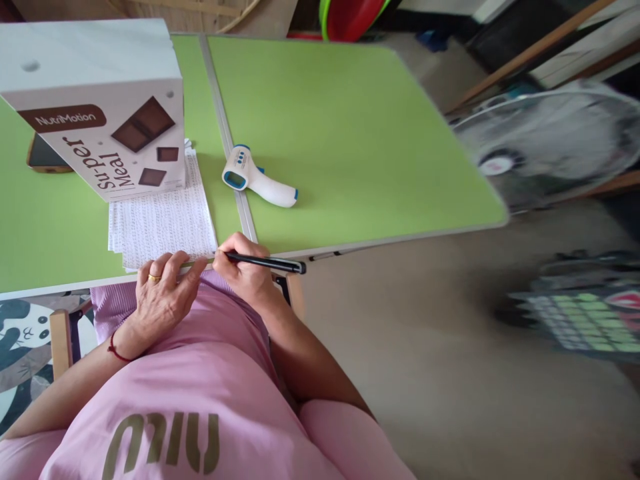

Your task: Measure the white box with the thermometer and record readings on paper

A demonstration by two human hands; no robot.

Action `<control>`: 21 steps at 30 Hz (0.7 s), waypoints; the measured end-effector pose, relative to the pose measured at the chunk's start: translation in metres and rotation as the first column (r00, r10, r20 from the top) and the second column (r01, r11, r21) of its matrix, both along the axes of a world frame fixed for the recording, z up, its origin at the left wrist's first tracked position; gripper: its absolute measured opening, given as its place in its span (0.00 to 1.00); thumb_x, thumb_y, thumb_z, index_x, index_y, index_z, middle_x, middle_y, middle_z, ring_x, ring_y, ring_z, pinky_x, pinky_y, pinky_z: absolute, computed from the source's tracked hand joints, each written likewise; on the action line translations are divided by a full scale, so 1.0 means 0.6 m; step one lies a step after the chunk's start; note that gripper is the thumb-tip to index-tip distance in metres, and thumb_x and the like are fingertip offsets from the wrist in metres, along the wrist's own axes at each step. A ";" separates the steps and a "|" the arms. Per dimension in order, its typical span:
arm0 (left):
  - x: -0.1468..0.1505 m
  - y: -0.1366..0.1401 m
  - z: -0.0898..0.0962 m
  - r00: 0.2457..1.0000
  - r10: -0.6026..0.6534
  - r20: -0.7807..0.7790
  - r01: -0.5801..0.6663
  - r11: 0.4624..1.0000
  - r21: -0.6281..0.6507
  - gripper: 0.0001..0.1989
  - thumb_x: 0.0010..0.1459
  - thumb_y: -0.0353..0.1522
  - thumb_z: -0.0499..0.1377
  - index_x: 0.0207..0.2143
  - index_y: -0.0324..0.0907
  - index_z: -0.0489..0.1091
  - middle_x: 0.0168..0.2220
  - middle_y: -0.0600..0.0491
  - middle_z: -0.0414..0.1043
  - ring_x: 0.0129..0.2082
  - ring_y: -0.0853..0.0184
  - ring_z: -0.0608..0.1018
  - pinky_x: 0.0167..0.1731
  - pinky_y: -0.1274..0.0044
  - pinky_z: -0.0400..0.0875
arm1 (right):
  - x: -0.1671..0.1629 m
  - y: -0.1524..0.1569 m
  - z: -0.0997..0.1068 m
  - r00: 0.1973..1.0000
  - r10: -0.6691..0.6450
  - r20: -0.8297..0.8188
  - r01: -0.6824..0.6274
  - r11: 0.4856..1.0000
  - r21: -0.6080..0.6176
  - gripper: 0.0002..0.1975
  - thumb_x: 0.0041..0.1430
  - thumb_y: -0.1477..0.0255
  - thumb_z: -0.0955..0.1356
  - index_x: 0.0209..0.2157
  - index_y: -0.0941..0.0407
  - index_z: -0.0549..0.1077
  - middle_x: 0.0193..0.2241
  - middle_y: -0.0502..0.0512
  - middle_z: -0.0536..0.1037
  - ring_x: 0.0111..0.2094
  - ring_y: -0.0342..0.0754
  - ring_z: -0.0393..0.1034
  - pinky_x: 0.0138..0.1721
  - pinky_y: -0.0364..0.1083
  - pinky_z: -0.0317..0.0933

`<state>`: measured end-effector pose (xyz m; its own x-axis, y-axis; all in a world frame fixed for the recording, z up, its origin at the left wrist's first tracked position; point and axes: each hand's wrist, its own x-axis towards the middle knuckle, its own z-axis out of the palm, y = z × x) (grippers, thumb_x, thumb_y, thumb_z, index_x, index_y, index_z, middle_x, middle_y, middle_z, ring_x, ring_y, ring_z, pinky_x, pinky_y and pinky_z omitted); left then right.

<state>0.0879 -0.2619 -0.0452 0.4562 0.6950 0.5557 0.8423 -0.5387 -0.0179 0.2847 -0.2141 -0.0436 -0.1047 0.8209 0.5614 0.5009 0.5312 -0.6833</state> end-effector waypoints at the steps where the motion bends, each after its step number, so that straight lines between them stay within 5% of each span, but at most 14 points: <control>1: 0.000 0.000 0.000 1.000 -0.001 -0.001 0.001 1.000 -0.001 0.16 0.70 0.27 0.61 0.58 0.46 0.73 0.50 0.48 0.79 0.50 0.60 0.76 0.48 0.69 0.67 | 0.000 0.000 0.000 1.000 -0.001 0.006 0.000 1.000 0.009 0.10 0.63 0.70 0.69 0.28 0.50 0.66 0.19 0.45 0.70 0.20 0.43 0.62 0.24 0.44 0.58; 21: -0.001 0.001 -0.005 1.000 0.008 0.010 -0.008 1.000 0.010 0.16 0.71 0.27 0.60 0.58 0.48 0.74 0.50 0.48 0.80 0.50 0.60 0.77 0.49 0.70 0.67 | -0.002 0.000 -0.001 0.998 0.011 -0.054 -0.014 0.999 -0.047 0.09 0.63 0.67 0.70 0.29 0.50 0.68 0.19 0.45 0.71 0.20 0.44 0.63 0.24 0.44 0.60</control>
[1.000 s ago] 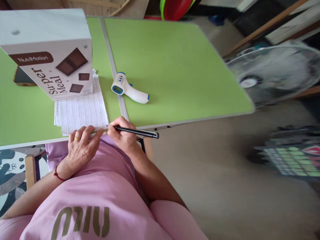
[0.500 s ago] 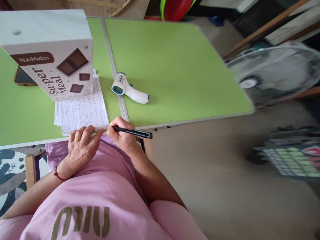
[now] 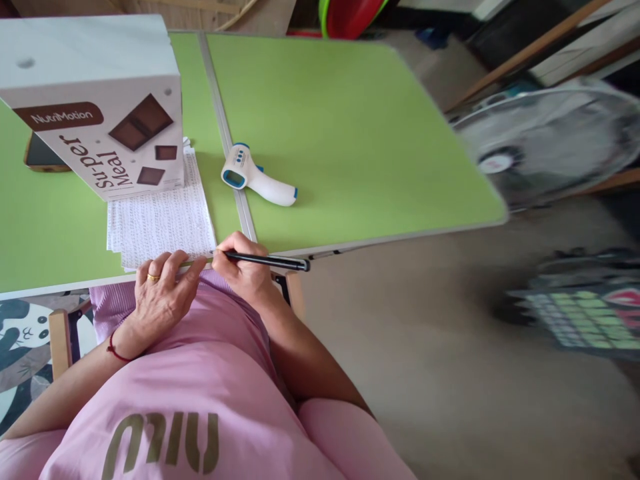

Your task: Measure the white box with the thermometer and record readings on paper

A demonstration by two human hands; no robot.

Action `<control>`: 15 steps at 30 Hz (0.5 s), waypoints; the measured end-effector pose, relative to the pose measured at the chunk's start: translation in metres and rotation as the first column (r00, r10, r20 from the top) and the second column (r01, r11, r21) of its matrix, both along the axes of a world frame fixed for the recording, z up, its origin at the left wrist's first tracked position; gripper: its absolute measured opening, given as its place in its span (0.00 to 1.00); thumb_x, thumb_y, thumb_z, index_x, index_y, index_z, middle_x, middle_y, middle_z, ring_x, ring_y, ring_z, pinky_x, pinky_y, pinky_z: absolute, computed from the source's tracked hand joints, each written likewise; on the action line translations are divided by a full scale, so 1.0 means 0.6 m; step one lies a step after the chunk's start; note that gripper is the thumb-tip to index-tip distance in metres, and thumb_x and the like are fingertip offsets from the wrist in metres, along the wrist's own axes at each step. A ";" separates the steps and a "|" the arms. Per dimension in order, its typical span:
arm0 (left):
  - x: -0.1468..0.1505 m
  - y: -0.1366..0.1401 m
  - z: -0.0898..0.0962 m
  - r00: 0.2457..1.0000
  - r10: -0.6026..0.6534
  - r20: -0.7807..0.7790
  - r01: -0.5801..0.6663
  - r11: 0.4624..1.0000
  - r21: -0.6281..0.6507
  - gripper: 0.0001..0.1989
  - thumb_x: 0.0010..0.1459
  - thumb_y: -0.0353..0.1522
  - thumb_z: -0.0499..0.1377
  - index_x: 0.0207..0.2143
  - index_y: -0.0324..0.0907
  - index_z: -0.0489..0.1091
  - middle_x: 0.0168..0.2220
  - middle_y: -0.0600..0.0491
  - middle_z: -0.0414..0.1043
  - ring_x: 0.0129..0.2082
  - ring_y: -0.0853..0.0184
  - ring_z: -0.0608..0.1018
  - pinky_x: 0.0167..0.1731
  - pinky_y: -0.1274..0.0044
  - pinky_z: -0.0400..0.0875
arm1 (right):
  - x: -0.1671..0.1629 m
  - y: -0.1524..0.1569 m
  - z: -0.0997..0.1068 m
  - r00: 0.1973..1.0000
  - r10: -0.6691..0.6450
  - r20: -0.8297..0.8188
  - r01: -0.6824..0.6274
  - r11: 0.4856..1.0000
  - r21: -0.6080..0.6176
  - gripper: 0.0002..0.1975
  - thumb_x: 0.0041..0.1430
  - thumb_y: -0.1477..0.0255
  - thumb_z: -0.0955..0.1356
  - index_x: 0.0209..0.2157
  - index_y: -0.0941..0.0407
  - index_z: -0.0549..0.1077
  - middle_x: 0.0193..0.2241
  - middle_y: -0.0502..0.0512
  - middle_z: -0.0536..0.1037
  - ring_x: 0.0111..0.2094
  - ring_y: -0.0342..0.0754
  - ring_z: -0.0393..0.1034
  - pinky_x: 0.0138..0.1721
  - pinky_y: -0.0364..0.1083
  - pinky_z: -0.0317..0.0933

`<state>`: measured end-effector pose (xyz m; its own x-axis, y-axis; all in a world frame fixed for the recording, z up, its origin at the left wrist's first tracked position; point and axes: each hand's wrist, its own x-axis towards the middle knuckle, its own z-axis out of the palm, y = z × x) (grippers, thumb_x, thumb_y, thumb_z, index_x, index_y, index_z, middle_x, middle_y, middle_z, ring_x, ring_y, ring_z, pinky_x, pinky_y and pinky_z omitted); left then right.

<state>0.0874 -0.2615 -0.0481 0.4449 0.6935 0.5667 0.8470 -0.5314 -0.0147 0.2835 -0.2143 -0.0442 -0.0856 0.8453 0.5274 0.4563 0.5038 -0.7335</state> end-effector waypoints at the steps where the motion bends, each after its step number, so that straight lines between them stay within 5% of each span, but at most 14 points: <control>1: 0.000 0.000 -0.001 1.000 -0.002 0.002 0.002 1.000 -0.009 0.16 0.71 0.27 0.60 0.58 0.48 0.74 0.50 0.48 0.80 0.51 0.60 0.77 0.49 0.70 0.67 | 0.000 0.000 0.000 1.000 -0.003 0.004 0.003 1.000 -0.001 0.09 0.63 0.67 0.70 0.29 0.50 0.68 0.19 0.45 0.71 0.20 0.44 0.63 0.24 0.44 0.60; 15: 0.001 0.000 0.002 1.000 -0.006 0.001 0.006 1.000 0.004 0.16 0.70 0.27 0.61 0.58 0.47 0.74 0.50 0.48 0.80 0.50 0.60 0.77 0.48 0.70 0.67 | -0.002 0.001 -0.001 1.000 -0.005 0.022 0.004 0.997 0.071 0.10 0.64 0.71 0.70 0.28 0.50 0.67 0.19 0.43 0.70 0.19 0.42 0.61 0.23 0.43 0.58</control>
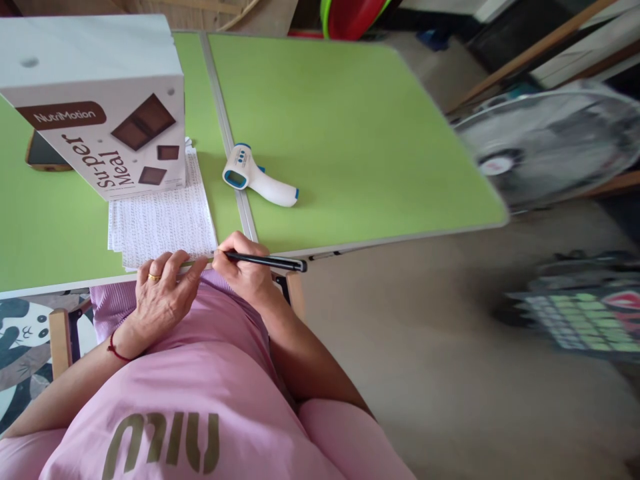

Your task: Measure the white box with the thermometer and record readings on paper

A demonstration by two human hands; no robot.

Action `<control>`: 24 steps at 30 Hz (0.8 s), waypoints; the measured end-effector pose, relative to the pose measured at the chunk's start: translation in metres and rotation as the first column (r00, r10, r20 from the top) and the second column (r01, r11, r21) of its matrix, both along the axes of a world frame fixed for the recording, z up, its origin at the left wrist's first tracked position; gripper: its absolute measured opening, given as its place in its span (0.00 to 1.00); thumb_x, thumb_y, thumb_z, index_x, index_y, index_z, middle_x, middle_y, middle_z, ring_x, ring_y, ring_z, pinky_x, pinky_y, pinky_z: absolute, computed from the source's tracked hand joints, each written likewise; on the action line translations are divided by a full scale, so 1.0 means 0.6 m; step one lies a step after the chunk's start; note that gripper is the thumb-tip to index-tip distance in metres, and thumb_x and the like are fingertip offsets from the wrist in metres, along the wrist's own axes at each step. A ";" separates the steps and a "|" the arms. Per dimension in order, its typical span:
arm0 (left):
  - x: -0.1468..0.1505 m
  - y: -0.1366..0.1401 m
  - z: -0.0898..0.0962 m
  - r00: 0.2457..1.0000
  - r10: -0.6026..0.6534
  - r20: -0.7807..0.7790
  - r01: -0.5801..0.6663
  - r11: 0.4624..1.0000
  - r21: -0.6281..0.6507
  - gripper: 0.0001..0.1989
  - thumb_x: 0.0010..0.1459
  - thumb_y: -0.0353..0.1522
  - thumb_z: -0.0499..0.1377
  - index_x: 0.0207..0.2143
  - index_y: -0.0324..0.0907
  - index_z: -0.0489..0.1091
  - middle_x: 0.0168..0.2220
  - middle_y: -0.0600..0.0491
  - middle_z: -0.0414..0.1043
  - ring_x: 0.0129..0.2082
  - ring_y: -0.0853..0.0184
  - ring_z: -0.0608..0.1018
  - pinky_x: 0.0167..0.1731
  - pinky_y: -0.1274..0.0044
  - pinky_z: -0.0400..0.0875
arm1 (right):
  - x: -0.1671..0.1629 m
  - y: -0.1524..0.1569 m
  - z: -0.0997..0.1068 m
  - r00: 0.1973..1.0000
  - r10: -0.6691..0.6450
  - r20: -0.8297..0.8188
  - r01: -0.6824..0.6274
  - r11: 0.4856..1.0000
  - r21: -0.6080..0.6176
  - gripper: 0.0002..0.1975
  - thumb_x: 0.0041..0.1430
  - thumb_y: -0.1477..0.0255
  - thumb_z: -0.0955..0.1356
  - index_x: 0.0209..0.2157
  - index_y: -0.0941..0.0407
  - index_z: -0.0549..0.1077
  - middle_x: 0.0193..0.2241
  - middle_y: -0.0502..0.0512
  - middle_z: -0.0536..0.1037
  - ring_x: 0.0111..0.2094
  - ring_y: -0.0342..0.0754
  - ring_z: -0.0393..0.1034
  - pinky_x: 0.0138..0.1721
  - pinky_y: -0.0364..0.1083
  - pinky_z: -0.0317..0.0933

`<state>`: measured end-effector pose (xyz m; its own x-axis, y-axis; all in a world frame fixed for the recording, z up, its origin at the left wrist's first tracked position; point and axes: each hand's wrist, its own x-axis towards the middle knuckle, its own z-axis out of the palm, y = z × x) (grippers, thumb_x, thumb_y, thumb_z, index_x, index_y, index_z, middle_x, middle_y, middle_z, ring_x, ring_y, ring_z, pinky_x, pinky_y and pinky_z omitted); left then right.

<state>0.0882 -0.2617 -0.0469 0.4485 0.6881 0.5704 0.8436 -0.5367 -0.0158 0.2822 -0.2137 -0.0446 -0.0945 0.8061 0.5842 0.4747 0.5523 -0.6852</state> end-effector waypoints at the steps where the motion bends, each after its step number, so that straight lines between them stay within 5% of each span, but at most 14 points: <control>1: 0.000 0.000 0.000 1.000 0.002 -0.003 -0.002 1.000 0.001 0.16 0.71 0.27 0.61 0.58 0.48 0.74 0.50 0.48 0.80 0.50 0.60 0.77 0.48 0.70 0.67 | 0.000 0.000 0.000 1.000 0.004 -0.002 -0.004 1.000 0.003 0.10 0.64 0.71 0.70 0.28 0.51 0.67 0.19 0.43 0.70 0.19 0.42 0.61 0.23 0.43 0.58; 10: 0.000 -0.001 0.001 1.000 0.000 0.002 0.000 1.000 -0.010 0.16 0.71 0.27 0.61 0.58 0.47 0.74 0.51 0.48 0.80 0.50 0.60 0.77 0.48 0.69 0.67 | 0.002 -0.001 0.001 1.000 -0.004 -0.001 0.003 0.997 -0.072 0.10 0.63 0.68 0.70 0.28 0.50 0.68 0.19 0.44 0.70 0.20 0.43 0.62 0.24 0.44 0.59; 17: 0.000 -0.002 0.004 1.000 -0.003 -0.011 0.003 1.000 -0.023 0.16 0.71 0.26 0.60 0.58 0.46 0.73 0.51 0.48 0.80 0.50 0.60 0.78 0.48 0.69 0.67 | -0.010 -0.002 0.003 0.971 -0.087 -0.221 0.086 0.996 -0.015 0.09 0.65 0.70 0.70 0.30 0.51 0.70 0.20 0.43 0.70 0.20 0.42 0.62 0.24 0.43 0.59; 24: -0.005 -0.003 0.017 0.999 -0.045 -0.010 0.044 0.998 -0.051 0.16 0.71 0.25 0.60 0.58 0.43 0.73 0.51 0.46 0.80 0.50 0.58 0.77 0.47 0.67 0.68 | -0.005 0.003 0.020 0.975 -0.161 -0.156 0.157 0.987 -0.035 0.04 0.65 0.67 0.71 0.38 0.52 0.74 0.26 0.45 0.75 0.23 0.42 0.66 0.25 0.43 0.63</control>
<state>0.0854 -0.2632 -0.0364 0.4858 0.6949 0.5302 0.8187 -0.5743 0.0026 0.2792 -0.2121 -0.0325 0.1278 0.8165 0.5630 0.4402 0.4619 -0.7700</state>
